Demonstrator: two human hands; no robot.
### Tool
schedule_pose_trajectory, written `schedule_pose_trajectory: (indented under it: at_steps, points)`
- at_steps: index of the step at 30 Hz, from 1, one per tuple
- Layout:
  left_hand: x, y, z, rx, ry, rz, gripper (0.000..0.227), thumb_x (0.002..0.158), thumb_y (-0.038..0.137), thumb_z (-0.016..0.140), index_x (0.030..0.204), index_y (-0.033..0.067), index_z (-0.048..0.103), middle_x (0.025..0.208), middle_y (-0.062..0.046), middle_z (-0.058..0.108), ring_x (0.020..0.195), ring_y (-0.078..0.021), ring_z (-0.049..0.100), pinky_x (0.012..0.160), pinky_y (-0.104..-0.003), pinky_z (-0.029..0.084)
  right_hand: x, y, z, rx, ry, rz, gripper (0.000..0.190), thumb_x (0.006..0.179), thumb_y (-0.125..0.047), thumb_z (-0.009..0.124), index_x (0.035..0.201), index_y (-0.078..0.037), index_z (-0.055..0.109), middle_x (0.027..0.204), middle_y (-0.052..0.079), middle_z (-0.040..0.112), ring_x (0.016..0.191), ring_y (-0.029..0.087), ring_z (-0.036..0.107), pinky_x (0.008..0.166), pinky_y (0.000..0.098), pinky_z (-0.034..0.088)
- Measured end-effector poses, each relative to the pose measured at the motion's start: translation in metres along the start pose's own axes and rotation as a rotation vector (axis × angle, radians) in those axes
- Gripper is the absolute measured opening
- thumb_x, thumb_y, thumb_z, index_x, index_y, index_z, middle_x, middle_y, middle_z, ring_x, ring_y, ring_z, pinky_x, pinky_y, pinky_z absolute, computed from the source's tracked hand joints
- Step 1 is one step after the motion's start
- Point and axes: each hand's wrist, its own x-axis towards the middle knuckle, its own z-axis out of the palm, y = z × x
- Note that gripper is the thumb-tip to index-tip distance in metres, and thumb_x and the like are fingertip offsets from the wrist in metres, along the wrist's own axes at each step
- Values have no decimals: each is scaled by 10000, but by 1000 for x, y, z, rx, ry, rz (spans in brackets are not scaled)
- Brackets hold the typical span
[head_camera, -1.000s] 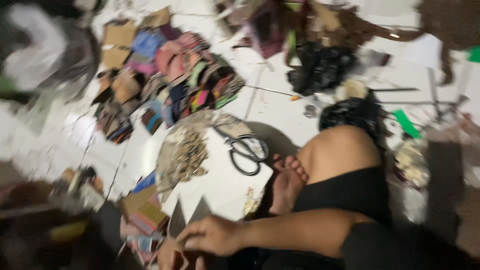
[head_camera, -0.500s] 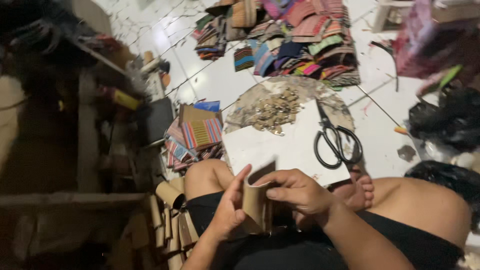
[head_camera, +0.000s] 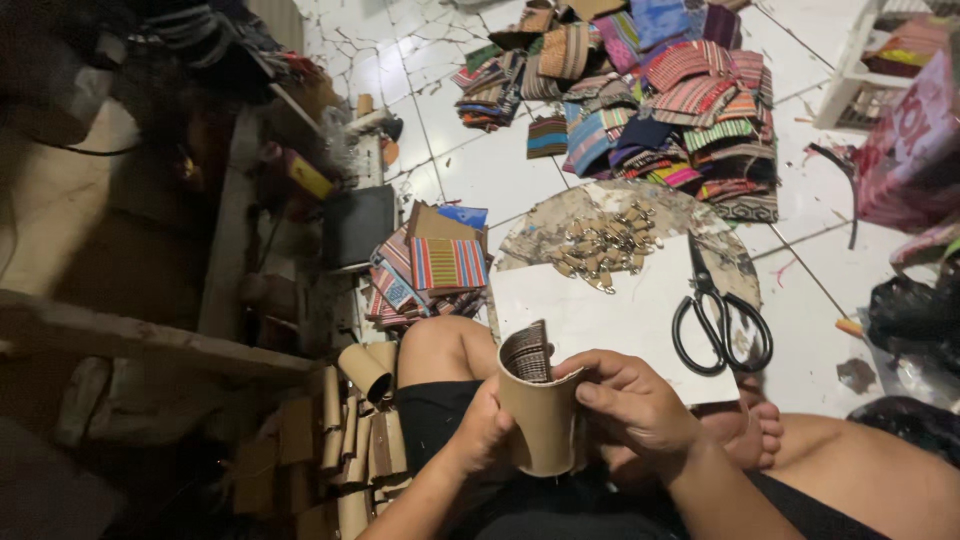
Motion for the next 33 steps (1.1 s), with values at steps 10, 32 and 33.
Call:
schedule_pose_trajectory:
  at_steps: [10, 32, 33]
  points:
    - [2, -19, -20, 289, 124, 48, 836, 834, 597, 801, 1393, 9, 600, 1321, -117, 684, 1225, -197, 624, 1088, -360, 476, 34, 27, -36, -159, 414, -207, 211, 883, 58, 707, 1091, 26, 690, 997, 141, 731, 893, 195, 665, 821, 264, 528]
    - [8, -30, -23, 474, 358, 123, 643, 725, 162, 931, 1296, 22, 671, 1164, -109, 760, 1056, -160, 706, 986, -323, 554, 37, 28, -16, -663, 211, -241, 460, 951, -309, 656, 1281, 9, 690, 1074, 141, 756, 985, 200, 698, 935, 365, 539]
    - [9, -30, -21, 389, 392, 124, 666, 670, 81, 974, 1269, -6, 697, 1093, -152, 786, 988, -177, 741, 931, -345, 594, 38, 27, -12, -537, 185, -262, 439, 944, -227, 704, 1282, 52, 687, 882, 187, 764, 780, 206, 720, 808, 398, 592]
